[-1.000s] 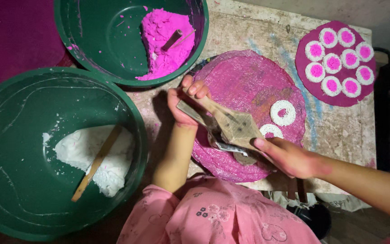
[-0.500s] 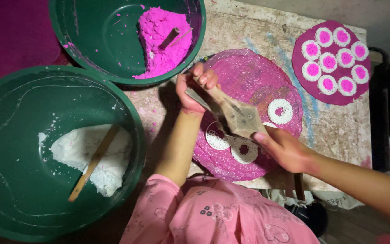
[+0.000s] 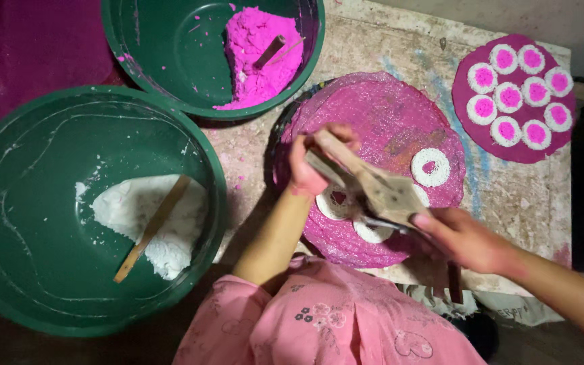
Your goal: The person presses pink paste from a green basin into a wooden hand mold, then ejects the molded ring piece onto a pink disc alongside similar white and pink rings. They repeat the cycle, occasionally adding white material to the mold and arranging finished rings on the discs.
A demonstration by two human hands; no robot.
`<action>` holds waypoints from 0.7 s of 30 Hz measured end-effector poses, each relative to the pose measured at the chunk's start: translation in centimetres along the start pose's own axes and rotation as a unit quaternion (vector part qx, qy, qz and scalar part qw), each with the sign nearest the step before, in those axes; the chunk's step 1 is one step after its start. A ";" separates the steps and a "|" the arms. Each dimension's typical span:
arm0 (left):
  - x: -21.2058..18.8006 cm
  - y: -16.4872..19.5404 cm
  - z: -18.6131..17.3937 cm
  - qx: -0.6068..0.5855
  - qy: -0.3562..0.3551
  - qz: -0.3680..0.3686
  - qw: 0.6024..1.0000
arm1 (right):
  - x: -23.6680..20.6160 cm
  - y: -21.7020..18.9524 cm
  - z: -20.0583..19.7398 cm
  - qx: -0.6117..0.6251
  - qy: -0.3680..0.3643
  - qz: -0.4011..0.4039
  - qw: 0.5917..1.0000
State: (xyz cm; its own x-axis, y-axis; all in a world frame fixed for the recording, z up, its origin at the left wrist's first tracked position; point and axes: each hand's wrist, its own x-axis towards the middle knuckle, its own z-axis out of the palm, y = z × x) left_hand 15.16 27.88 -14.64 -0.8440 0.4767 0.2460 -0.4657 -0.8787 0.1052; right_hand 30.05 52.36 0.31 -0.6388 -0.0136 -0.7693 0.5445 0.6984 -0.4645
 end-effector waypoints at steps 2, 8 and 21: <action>-0.5 0.1 0.0 0.184 0.097 -0.065 0.976 | -1.4 2.3 -2.0 -0.020 0.062 -0.044 0.997; -6.5 3.2 2.9 0.774 -0.078 -0.054 0.626 | -6.1 6.8 -1.2 0.268 0.068 -0.240 0.931; -3.7 4.1 5.6 0.840 0.027 -0.128 0.527 | -5.7 10.5 5.5 0.497 0.147 -0.238 0.821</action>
State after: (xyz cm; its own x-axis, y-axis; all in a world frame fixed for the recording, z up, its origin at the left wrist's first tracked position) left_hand 17.87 22.38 -9.74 -0.8383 0.5452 -0.0069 0.2881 0.4537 0.8433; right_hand 42.36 55.80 -2.61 -0.9322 0.1589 -0.3251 0.2762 -0.2682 -0.9229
